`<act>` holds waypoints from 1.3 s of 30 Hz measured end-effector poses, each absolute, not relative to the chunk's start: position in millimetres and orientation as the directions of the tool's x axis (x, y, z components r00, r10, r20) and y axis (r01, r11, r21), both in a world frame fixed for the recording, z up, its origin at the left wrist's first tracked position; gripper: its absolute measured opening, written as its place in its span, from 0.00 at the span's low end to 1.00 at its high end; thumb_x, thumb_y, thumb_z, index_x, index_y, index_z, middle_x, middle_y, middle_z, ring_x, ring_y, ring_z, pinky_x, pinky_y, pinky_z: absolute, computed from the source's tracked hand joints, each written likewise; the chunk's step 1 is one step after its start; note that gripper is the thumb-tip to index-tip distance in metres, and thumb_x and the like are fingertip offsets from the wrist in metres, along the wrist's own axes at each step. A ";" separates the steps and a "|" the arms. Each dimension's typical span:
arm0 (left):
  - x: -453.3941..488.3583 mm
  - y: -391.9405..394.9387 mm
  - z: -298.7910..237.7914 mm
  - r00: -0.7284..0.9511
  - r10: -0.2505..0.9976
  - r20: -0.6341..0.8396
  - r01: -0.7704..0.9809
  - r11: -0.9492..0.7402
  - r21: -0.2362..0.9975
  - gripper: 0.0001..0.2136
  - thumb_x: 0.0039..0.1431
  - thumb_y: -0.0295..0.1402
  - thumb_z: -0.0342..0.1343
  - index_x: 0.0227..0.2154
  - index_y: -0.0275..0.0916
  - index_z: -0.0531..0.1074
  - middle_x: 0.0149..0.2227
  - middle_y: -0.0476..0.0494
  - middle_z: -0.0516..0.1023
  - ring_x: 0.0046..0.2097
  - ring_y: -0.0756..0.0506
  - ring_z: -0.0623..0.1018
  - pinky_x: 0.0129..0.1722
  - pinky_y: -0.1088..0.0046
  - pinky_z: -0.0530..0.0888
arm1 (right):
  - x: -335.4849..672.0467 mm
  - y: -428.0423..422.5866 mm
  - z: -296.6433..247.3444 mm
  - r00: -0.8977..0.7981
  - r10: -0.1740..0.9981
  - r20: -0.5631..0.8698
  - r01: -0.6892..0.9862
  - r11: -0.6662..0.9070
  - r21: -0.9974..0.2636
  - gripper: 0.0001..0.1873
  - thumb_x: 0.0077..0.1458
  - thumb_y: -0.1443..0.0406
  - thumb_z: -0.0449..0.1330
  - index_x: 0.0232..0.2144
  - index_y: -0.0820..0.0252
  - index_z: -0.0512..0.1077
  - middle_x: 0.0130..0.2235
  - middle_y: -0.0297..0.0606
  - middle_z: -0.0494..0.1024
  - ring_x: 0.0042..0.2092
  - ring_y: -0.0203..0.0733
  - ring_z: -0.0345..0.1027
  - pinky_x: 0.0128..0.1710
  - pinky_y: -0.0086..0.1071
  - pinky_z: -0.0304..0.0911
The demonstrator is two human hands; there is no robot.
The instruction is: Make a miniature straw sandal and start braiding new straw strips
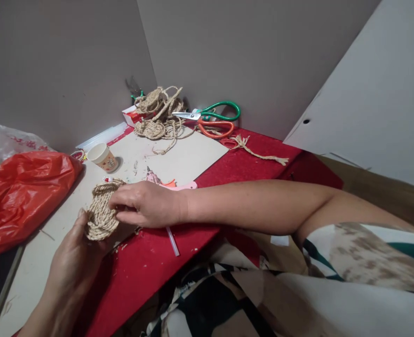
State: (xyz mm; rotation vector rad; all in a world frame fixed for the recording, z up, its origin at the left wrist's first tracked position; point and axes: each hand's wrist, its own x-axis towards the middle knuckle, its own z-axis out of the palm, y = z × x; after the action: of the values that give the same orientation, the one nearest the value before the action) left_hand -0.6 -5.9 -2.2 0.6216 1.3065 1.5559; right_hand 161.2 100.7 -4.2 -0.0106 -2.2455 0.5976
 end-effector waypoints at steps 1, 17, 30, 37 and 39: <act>0.2 -5.2 -2.6 -0.388 0.900 -0.201 -0.354 0.056 0.934 0.20 0.57 0.42 0.59 0.48 0.34 0.75 0.49 0.35 0.79 0.50 0.38 0.77 0.47 0.62 0.76 | 161.3 99.6 -3.2 -0.691 0.196 0.696 -0.183 0.884 -0.431 0.07 0.60 0.71 0.54 0.37 0.70 0.71 0.34 0.43 0.74 0.36 0.35 0.66 0.40 0.29 0.63; -16.9 -18.8 0.7 -0.385 0.886 -0.259 -0.033 0.267 0.963 0.16 0.53 0.47 0.61 0.36 0.40 0.72 0.30 0.48 0.78 0.29 0.50 0.78 0.32 0.75 0.75 | 163.4 102.1 6.7 -0.897 0.344 0.279 0.097 0.767 -0.634 0.05 0.53 0.74 0.58 0.26 0.66 0.70 0.26 0.33 0.70 0.27 0.31 0.58 0.31 0.26 0.54; -42.2 -43.2 15.9 0.128 0.933 0.337 0.899 -0.253 0.358 0.13 0.54 0.35 0.62 0.43 0.44 0.78 0.40 0.41 0.75 0.40 0.43 0.77 0.35 0.70 0.76 | 171.0 97.3 18.3 -0.964 0.234 0.130 0.170 0.910 -0.377 0.10 0.62 0.68 0.53 0.32 0.64 0.73 0.34 0.41 0.76 0.33 0.37 0.65 0.34 0.33 0.54; -39.5 -41.0 18.5 0.326 0.912 0.248 0.852 -0.398 0.340 0.11 0.58 0.28 0.57 0.44 0.39 0.74 0.36 0.42 0.78 0.35 0.47 0.78 0.34 0.75 0.74 | 170.5 97.1 15.8 -0.976 0.201 0.081 0.165 0.932 -0.323 0.11 0.63 0.68 0.52 0.30 0.62 0.71 0.31 0.37 0.74 0.31 0.37 0.62 0.33 0.35 0.52; -41.1 -41.1 17.2 0.339 0.906 0.252 0.869 -0.404 0.286 0.11 0.58 0.28 0.57 0.44 0.40 0.74 0.36 0.42 0.79 0.35 0.46 0.79 0.35 0.75 0.74 | 170.3 97.4 15.2 -0.980 0.186 0.072 0.158 0.944 -0.291 0.09 0.61 0.70 0.53 0.29 0.62 0.70 0.30 0.37 0.73 0.31 0.37 0.62 0.31 0.35 0.51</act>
State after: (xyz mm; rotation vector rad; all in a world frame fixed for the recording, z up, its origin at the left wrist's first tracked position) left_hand -41.1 -41.1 17.2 2.4868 1.6553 0.5718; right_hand 170.3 97.4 15.2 -0.2656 -3.0001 0.4368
